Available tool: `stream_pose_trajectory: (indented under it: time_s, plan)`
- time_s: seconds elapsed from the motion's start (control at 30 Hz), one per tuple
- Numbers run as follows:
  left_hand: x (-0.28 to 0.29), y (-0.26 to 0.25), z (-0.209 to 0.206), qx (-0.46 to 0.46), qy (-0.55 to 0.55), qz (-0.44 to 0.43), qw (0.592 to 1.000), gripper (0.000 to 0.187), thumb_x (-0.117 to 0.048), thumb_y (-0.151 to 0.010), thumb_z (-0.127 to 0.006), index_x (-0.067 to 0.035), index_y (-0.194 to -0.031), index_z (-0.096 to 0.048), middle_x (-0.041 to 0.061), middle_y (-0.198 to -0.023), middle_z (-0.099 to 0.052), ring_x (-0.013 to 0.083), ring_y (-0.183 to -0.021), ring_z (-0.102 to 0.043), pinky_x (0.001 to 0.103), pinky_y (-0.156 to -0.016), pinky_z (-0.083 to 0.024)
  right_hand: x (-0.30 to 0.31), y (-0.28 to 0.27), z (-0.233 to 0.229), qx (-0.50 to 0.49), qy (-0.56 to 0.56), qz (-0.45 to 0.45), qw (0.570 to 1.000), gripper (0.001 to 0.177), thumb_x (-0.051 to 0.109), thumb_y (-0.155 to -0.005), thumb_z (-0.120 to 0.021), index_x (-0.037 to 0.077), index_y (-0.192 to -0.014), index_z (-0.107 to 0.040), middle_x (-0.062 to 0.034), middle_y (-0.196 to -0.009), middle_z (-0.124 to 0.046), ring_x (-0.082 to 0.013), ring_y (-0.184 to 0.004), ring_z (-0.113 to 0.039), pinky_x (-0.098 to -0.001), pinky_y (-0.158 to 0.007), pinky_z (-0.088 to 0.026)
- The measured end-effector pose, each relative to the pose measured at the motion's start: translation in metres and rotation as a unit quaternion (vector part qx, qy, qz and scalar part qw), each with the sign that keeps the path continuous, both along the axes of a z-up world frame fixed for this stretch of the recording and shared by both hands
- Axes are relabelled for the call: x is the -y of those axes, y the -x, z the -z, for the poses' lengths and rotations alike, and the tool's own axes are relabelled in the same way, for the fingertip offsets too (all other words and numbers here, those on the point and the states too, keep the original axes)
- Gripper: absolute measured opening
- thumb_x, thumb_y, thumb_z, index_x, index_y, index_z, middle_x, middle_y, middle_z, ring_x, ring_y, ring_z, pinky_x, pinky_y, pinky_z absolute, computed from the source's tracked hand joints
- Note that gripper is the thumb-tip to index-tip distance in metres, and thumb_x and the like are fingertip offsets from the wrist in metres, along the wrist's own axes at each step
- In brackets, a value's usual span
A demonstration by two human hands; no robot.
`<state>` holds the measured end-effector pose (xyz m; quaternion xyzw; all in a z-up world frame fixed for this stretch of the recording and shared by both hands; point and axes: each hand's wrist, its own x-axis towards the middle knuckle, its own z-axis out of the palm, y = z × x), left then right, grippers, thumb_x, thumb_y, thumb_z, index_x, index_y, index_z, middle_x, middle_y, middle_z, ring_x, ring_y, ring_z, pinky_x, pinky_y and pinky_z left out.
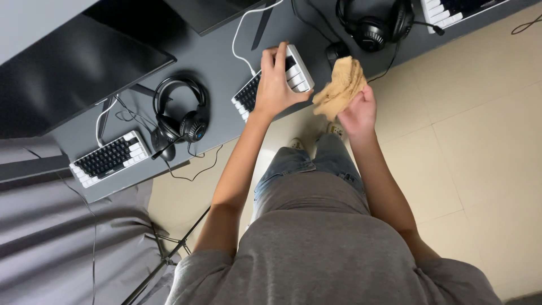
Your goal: Cleaning computer peripherals including keyboards, mice, and headsets with a cloth.
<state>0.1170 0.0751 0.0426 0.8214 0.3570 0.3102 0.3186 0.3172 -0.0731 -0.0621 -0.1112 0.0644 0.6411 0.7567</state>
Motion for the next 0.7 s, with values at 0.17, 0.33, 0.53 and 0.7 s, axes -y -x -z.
stream_pose_trajectory:
  time_s: [0.17, 0.33, 0.53, 0.7]
  plan:
    - [-0.013, -0.034, 0.057, -0.122, -0.017, 0.006, 0.992, 0.120, -0.033, -0.053, -0.098, 0.003, -0.149, -0.036, 0.019, -0.130, -0.043, 0.0410, -0.122, -0.049, 0.046, -0.105, -0.047, 0.005, -0.034, 0.017, 0.049, -0.019, -0.003, 0.999, 0.056, 0.015, -0.104, -0.036, 0.004, -0.159, -0.036, -0.0126, -0.162, -0.047, -0.0301, -0.150, -0.047, -0.0486, -0.131, -0.033]
    - [-0.023, -0.074, 0.116, -0.306, 0.016, 0.012, 0.952, 0.129, -0.040, -0.049, -0.098, 0.000, -0.151, -0.030, 0.022, -0.135, -0.039, 0.0414, -0.126, -0.044, 0.049, -0.112, -0.037, 0.006, -0.075, 0.052, 0.116, 0.025, 0.010, 0.993, 0.047, 0.015, -0.112, -0.043, 0.001, -0.156, -0.039, -0.0130, -0.158, -0.049, -0.0264, -0.147, -0.048, -0.0430, -0.128, -0.039]
    - [-0.023, -0.096, 0.174, -0.459, 0.016, -0.003, 0.888, 0.140, -0.054, -0.048, -0.098, -0.002, -0.154, -0.023, 0.021, -0.141, -0.036, 0.0375, -0.132, -0.041, 0.050, -0.116, -0.030, -0.011, -0.108, 0.007, 0.221, 0.031, -0.070, 0.972, 0.052, 0.032, -0.110, -0.049, 0.005, -0.153, -0.039, -0.0115, -0.152, -0.051, -0.0257, -0.138, -0.052, -0.0446, -0.117, -0.046]
    - [-0.032, -0.101, 0.179, -0.489, 0.029, -0.017, 0.872, 0.139, -0.058, -0.049, -0.096, -0.002, -0.156, -0.027, 0.021, -0.143, -0.035, 0.0382, -0.135, -0.039, 0.050, -0.117, -0.030, -0.026, -0.136, 0.002, 0.278, 0.028, -0.151, 0.948, 0.055, 0.039, -0.111, -0.047, 0.007, -0.156, -0.038, -0.0094, -0.157, -0.047, -0.0235, -0.143, -0.049, -0.0429, -0.121, -0.043]
